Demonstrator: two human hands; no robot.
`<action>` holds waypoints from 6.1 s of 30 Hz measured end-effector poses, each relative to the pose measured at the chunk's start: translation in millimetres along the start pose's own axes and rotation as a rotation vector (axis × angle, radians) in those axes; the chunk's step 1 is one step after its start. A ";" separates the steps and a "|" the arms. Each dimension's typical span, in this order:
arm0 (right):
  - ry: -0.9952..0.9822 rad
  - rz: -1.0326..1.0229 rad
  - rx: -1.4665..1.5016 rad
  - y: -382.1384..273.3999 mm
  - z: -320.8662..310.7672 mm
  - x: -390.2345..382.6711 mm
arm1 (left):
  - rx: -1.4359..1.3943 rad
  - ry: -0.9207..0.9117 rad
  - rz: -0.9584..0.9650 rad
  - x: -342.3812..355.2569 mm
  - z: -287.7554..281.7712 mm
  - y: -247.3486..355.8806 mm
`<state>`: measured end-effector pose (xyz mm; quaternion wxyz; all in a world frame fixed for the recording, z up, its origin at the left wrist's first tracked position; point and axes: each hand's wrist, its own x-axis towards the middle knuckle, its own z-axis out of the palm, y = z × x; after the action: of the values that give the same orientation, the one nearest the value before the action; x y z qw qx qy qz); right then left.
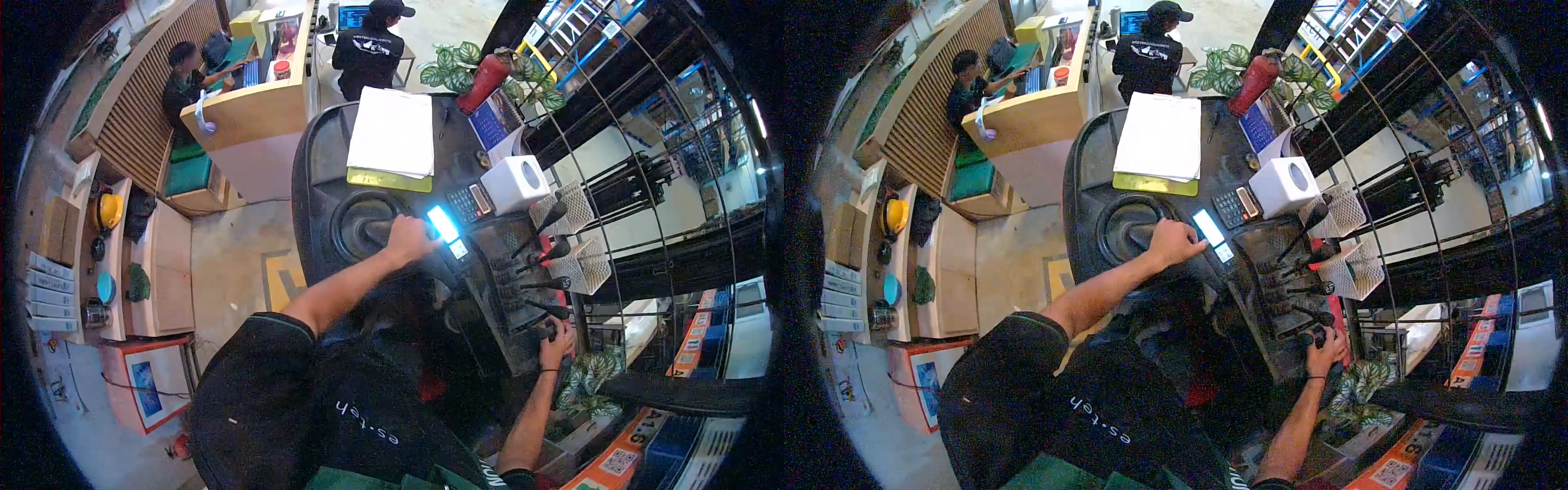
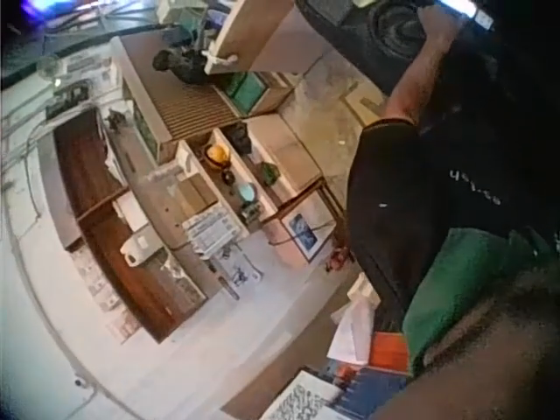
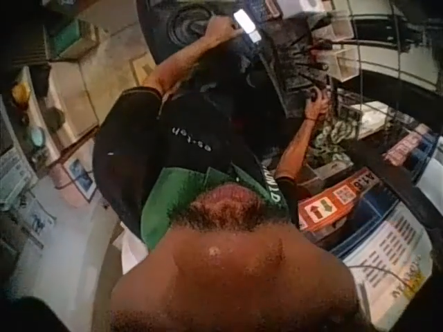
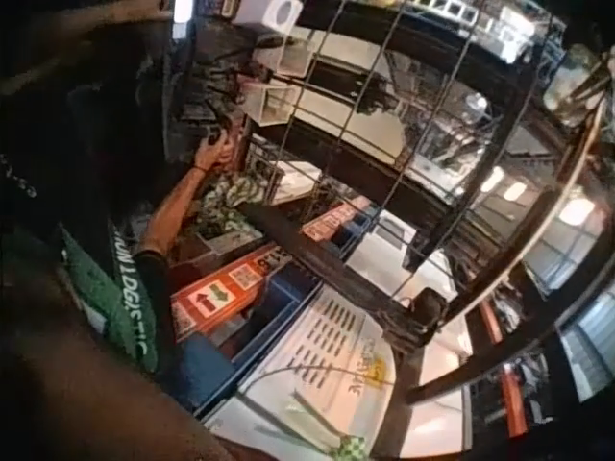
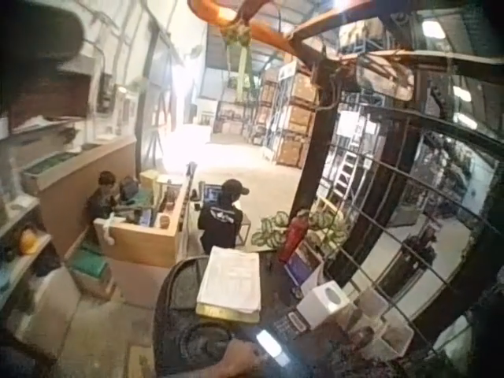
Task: Operator records inventory on a clipboard and then operates the control levers and steering wheel of a reach truck to drive through a warehouse.
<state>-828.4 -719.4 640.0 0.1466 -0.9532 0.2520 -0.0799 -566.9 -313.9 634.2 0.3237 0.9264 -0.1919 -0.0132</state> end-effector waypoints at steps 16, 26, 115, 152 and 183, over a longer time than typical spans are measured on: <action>0.066 -0.010 0.047 -13.8 4.8 10.3 | 0.220 0.050 -0.033 60.4 -15.5 -8.7; 0.085 0.042 0.084 -27.6 -1.1 25.1 | 0.119 0.006 -0.004 43.0 -31.4 10.2; 0.161 0.058 -0.080 -47.7 -1.4 26.4 | 0.044 -0.030 -0.003 108.3 -54.4 -44.7; 0.217 0.041 -0.005 -32.6 25.5 27.8 | 0.077 -0.075 -0.023 123.6 -50.4 -48.2; 0.309 0.069 0.193 -29.3 -29.3 93.1 | -0.288 -0.141 0.543 168.1 -14.9 232.6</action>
<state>-741.6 -749.0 684.3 0.1993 -0.9020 0.2952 -0.2441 -489.7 -532.9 803.4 0.4291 0.7828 -0.4503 -0.0177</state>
